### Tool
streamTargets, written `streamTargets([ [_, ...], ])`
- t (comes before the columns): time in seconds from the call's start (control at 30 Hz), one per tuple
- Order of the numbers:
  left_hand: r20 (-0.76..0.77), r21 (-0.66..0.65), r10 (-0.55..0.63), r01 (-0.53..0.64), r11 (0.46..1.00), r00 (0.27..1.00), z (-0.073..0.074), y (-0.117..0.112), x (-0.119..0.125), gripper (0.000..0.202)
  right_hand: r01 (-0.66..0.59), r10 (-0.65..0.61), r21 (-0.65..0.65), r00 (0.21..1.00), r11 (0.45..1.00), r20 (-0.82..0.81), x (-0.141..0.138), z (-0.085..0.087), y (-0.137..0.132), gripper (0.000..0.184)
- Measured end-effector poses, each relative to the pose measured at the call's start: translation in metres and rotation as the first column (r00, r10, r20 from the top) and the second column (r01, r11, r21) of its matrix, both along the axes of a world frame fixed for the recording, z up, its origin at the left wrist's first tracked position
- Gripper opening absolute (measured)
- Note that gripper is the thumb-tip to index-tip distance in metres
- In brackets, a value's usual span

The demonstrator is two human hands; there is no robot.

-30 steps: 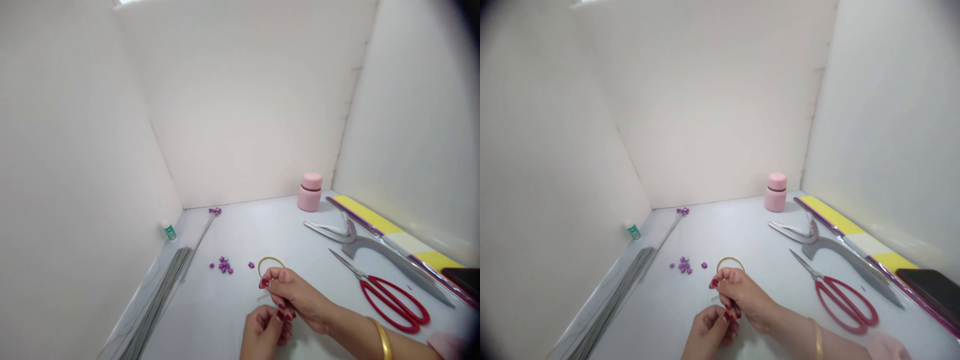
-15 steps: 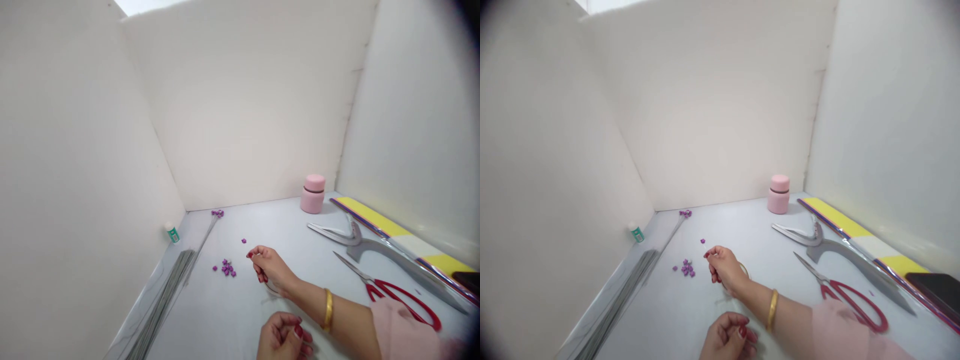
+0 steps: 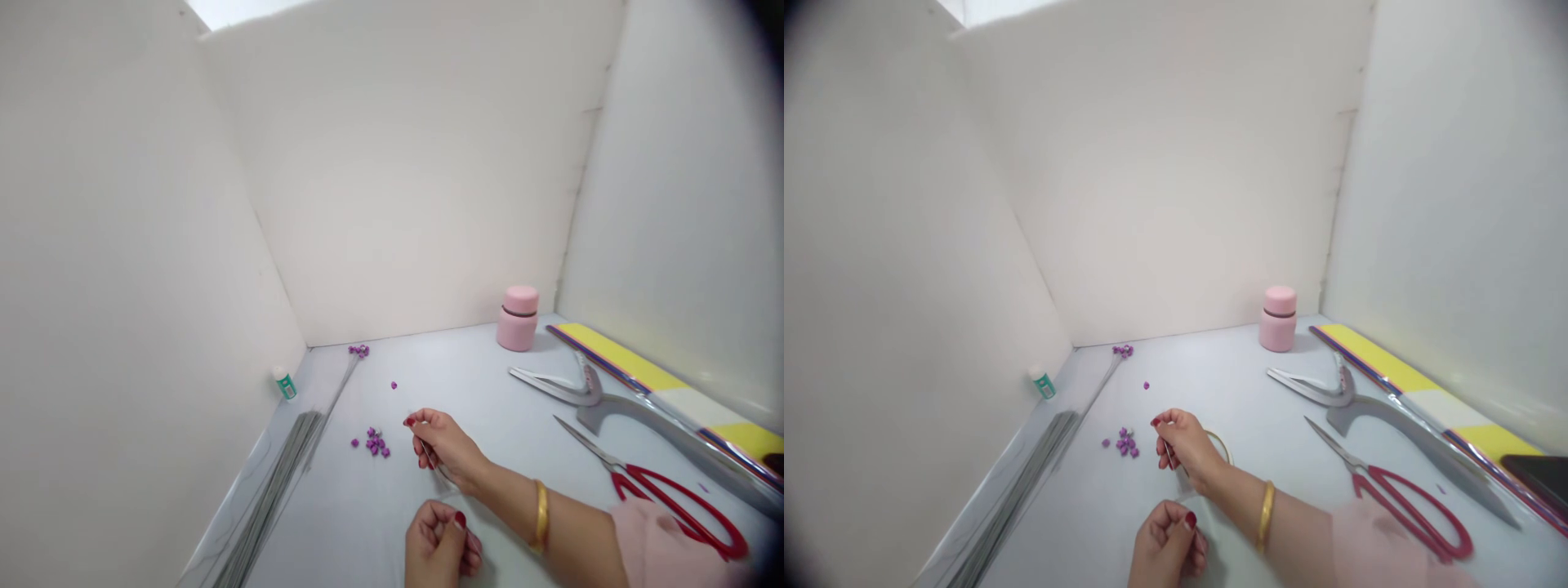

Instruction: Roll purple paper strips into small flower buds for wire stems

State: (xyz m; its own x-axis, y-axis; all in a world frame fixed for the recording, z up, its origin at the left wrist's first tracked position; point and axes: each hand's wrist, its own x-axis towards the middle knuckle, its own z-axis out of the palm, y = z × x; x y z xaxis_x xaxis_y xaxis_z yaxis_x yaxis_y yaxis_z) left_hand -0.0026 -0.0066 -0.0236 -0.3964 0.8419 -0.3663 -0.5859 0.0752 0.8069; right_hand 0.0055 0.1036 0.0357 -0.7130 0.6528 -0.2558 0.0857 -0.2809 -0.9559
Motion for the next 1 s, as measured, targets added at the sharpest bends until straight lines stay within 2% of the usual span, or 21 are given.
streamTargets([
  [0.17, -0.039, -0.003, 0.009, -0.010, 1.000, 0.999, -0.001, -0.001, -0.006, 0.052, -0.019, 0.019, -0.019, 1.000, 1.000, -0.001, 0.013, -0.002, -0.005, 0.016],
  [0.4, -0.083, -0.011, 0.002, -0.003, 1.000, 0.997, -0.001, 0.000, -0.005, 0.056, 0.040, -0.040, 0.001, 0.999, 0.999, -0.016, 0.013, -0.006, -0.001, 0.016],
  [0.67, -0.152, -0.065, 0.074, -0.085, 0.994, 0.986, 0.000, 0.001, -0.011, 0.057, 0.005, -0.004, 0.035, 0.999, 0.999, -0.041, 0.019, -0.009, 0.003, 0.026],
  [0.8, -0.271, -0.097, 0.121, -0.153, 0.984, 0.955, 0.011, -0.006, -0.039, 0.049, 0.030, -0.026, 0.081, 0.999, 0.996, -0.047, 0.035, -0.016, 0.012, 0.024],
  [0.93, -0.427, -0.133, 0.145, -0.220, 0.966, 0.893, 0.033, -0.011, -0.090, 0.041, 0.092, -0.087, 0.146, 0.995, 0.985, -0.044, 0.060, -0.026, 0.024, 0.022],
  [1.0, -0.520, -0.170, 0.115, -0.235, 0.957, 0.846, 0.044, -0.009, -0.118, 0.032, 0.125, -0.121, 0.169, 0.992, 0.978, -0.038, 0.071, -0.031, 0.029, 0.022],
])
